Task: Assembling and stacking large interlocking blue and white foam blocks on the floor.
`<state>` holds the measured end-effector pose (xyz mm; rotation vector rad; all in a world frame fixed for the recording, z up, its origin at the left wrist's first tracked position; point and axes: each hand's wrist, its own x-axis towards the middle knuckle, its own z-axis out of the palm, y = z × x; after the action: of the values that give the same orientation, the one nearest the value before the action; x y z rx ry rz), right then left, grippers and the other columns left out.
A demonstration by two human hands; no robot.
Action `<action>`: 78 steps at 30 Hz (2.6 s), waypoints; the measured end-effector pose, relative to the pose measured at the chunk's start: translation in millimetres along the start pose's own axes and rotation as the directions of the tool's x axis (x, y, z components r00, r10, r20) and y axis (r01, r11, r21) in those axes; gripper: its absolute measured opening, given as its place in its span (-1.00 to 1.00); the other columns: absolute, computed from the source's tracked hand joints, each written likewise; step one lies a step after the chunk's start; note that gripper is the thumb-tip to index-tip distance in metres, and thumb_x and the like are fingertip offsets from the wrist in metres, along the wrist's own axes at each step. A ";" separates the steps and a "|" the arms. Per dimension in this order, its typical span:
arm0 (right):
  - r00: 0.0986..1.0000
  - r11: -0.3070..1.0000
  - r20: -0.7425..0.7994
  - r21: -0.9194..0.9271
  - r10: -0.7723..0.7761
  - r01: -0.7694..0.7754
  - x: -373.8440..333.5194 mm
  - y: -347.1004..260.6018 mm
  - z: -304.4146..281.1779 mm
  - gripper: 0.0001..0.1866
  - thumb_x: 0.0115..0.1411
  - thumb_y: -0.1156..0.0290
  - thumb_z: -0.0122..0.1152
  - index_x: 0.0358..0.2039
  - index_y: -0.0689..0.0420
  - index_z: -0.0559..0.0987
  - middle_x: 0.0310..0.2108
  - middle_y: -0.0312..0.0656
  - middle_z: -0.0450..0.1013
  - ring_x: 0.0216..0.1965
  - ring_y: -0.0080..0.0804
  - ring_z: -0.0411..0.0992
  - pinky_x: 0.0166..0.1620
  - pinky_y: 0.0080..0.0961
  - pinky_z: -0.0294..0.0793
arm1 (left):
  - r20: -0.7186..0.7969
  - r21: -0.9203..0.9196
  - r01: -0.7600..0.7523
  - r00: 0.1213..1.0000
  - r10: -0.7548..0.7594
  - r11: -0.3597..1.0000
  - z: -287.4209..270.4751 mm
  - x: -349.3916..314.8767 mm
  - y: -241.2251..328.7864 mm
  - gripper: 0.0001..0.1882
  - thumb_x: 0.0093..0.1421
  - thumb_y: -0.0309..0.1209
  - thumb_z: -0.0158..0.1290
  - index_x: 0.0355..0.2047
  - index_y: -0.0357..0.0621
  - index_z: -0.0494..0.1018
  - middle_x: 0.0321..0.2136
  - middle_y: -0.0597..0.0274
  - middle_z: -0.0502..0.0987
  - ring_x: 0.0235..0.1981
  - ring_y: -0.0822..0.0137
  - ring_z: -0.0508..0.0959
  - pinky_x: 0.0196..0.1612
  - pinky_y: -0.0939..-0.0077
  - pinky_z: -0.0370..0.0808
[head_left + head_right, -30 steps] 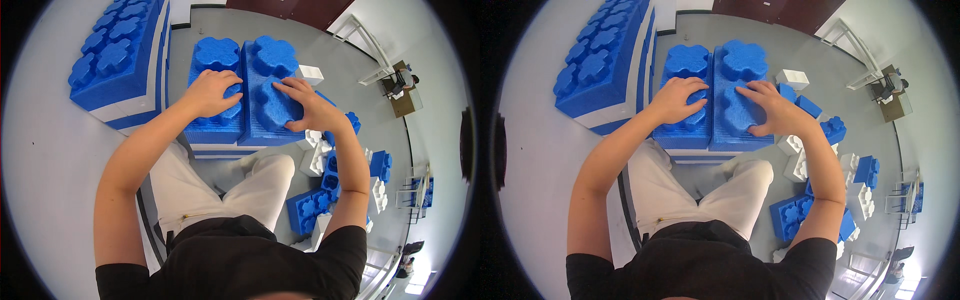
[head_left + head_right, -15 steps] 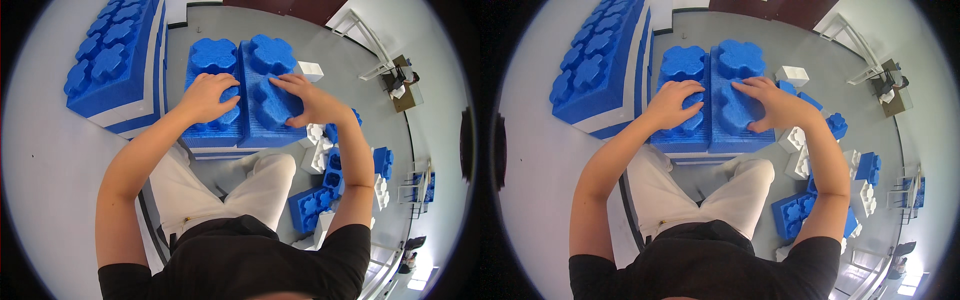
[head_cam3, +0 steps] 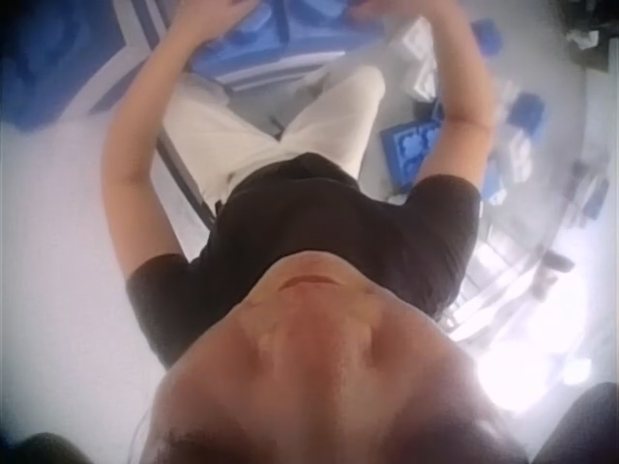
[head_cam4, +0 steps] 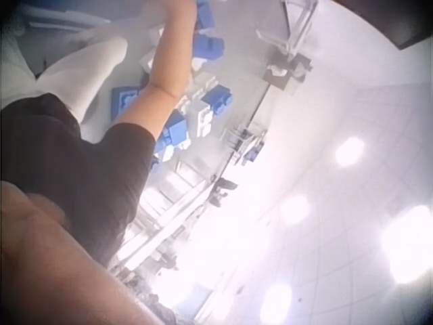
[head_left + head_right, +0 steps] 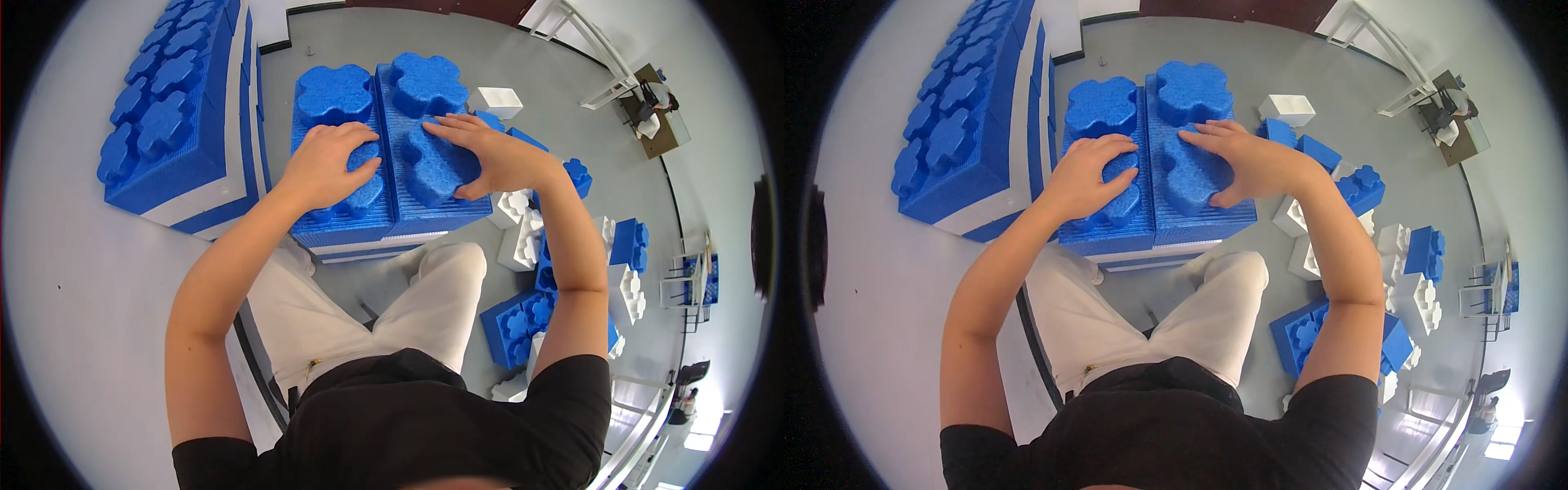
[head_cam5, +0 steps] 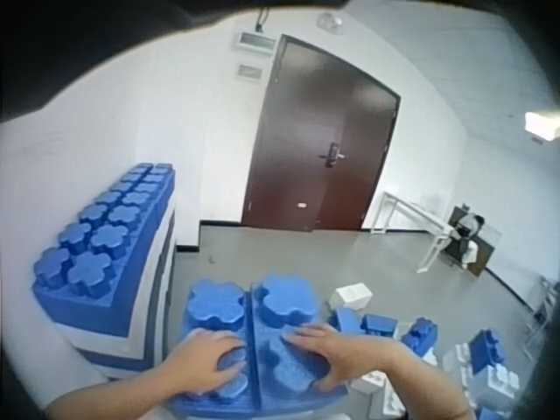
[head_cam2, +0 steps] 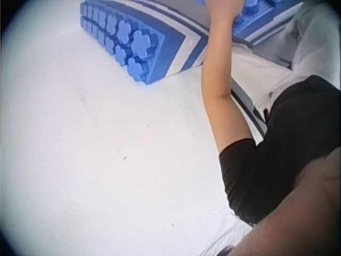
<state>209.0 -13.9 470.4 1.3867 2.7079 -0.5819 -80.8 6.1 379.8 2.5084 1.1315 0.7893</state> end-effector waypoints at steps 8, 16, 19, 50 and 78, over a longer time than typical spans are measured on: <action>0.995 0.975 -0.019 0.203 0.100 -0.094 19.7 -7.8 -24.4 0.03 0.00 0.03 0.52 0.44 -0.05 0.20 0.44 0.04 0.10 0.52 -0.10 -0.16 0.47 -0.07 -0.05 | -0.023 0.002 -0.017 1.000 0.017 1.000 -3.7 -4.8 -3.0 -0.60 0.20 -0.24 0.17 0.01 -0.14 0.55 0.10 0.09 0.54 0.11 0.05 0.50 0.23 0.20 0.30; 0.855 0.962 -0.493 -0.117 0.160 -0.247 143.7 86.7 19.7 -0.14 0.33 -0.38 -0.21 0.43 -0.05 0.22 0.47 -0.08 0.06 0.52 -0.14 -0.12 0.45 0.18 -0.22 | -0.019 -0.027 -0.022 1.000 0.021 0.999 1.6 2.4 1.6 -0.61 0.20 -0.25 0.17 0.00 -0.13 0.55 0.08 0.10 0.55 0.11 0.06 0.50 0.24 0.20 0.30; 0.870 0.947 -0.450 -0.140 0.201 -0.290 155.3 71.5 18.4 -0.13 0.32 -0.39 -0.24 0.46 -0.10 0.16 0.48 -0.10 0.02 0.52 -0.12 -0.14 0.45 0.18 -0.21 | -0.019 -0.027 0.005 1.000 -0.006 1.000 -5.0 -1.4 0.7 -0.61 0.19 -0.27 0.18 0.00 -0.14 0.55 0.09 0.10 0.54 0.11 0.06 0.49 0.24 0.20 0.30; 0.862 0.952 -0.444 -0.057 0.246 -0.301 159.2 76.2 19.1 -0.14 0.25 -0.41 -0.15 0.40 -0.14 0.28 0.34 -0.06 0.28 0.43 -0.15 0.10 0.40 0.10 -0.01 | -0.178 0.133 0.000 0.984 0.024 0.991 72.6 23.4 114.7 -0.13 0.13 -0.08 0.28 0.30 -0.37 0.23 0.28 -0.33 0.23 0.36 -0.24 0.18 0.36 -0.14 0.16; 0.601 0.643 -0.346 0.008 0.720 -0.765 40.2 64.9 15.0 -0.21 0.32 -0.28 -0.29 -0.13 0.16 0.71 -0.19 0.02 0.64 -0.02 0.02 0.58 0.10 -0.04 0.46 | -0.039 0.008 0.203 0.978 -0.203 0.979 -41.4 80.1 -49.7 -0.48 0.30 -0.30 0.02 0.29 0.03 0.37 0.28 -0.08 0.35 0.18 -0.19 0.45 0.25 0.04 0.38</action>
<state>234.2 46.4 428.1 2.5056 1.9309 -0.0772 -91.3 100.3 420.0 2.3478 1.3822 0.7787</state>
